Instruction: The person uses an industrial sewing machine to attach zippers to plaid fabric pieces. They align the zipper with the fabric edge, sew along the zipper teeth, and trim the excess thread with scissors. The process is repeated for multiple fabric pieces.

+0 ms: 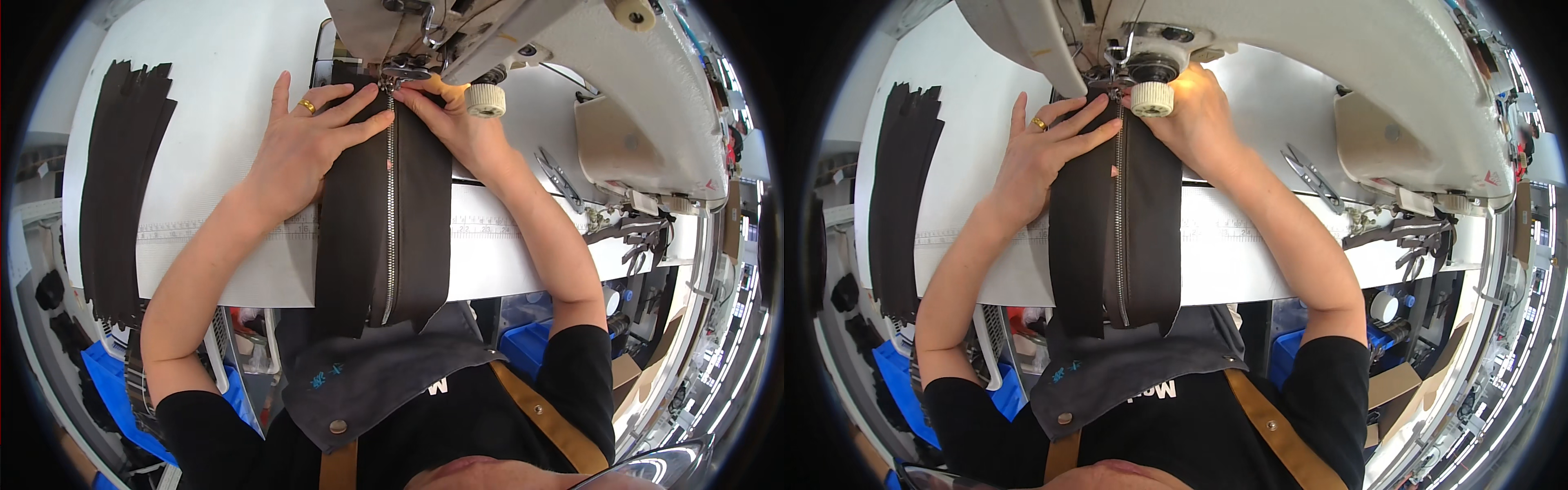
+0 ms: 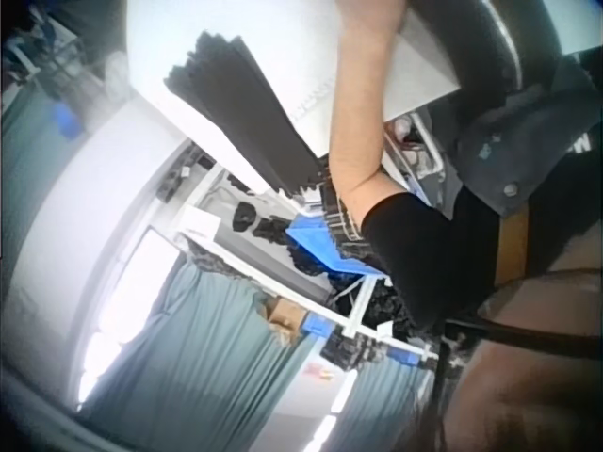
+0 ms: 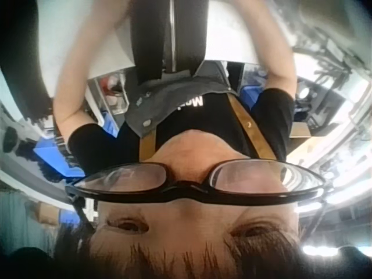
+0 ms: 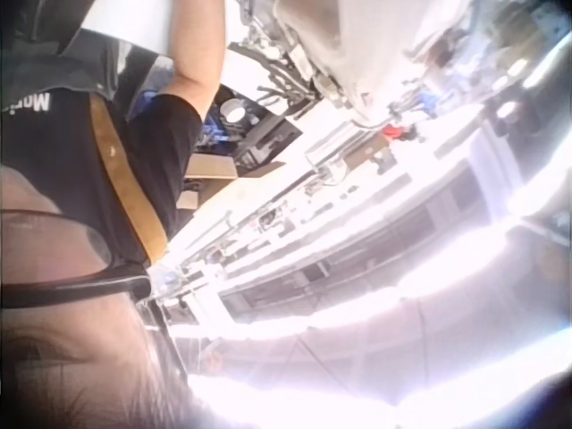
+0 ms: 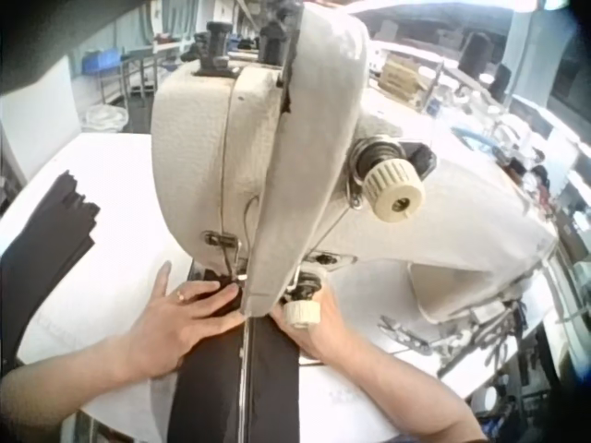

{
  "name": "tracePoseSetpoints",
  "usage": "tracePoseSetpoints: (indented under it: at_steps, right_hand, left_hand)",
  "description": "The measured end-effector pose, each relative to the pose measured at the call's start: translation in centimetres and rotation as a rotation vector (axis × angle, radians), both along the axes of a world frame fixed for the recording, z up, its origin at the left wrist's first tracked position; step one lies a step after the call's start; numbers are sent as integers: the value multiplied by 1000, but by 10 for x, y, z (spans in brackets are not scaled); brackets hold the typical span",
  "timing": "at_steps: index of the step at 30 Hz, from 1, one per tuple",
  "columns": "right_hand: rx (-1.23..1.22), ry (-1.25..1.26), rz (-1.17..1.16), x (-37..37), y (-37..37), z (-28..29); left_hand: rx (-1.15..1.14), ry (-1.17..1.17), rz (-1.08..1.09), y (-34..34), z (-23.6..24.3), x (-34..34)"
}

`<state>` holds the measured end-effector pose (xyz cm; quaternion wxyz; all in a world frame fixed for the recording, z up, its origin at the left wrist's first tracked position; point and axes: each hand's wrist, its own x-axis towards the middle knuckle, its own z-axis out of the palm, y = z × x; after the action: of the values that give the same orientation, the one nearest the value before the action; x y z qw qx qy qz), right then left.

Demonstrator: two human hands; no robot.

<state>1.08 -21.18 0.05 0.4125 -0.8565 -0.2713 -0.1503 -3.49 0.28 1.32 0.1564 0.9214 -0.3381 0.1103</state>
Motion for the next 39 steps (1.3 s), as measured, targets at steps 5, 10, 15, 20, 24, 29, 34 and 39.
tracePoseSetpoints:
  at_steps: [5, 10, 15, 20, 24, 29, 34, 39]
  right_hand:
    - [-12, 28, 1, 0, -1, -2]
    - [-38, 63, -11, 4, -4, 0]
    - [-260, -120, -40, -11, -4, 15]
    - [-221, -464, 94, -23, -16, 22]
    - [-425, -435, -8, -30, -12, 21]
    - [-572, -289, -8, -33, -12, 15]
    - [52, 224, -1, -39, -22, 18]
    - [-11, 252, -44, -62, -31, 23]
  left_hand:
    - [-9, -14, 0, 0, -3, 0]
    - [-19, -28, 1, -2, -3, 9]
    - [-23, -20, 10, -2, -2, 8]
    - [-7, -42, 3, -1, -4, 9]
    - [-8, -54, 9, -1, -5, 8]
    - [1, -46, 4, 0, -5, 7]
    - [-18, -52, 10, -1, -5, 7]
    - [-33, -72, 6, -1, -7, 9]
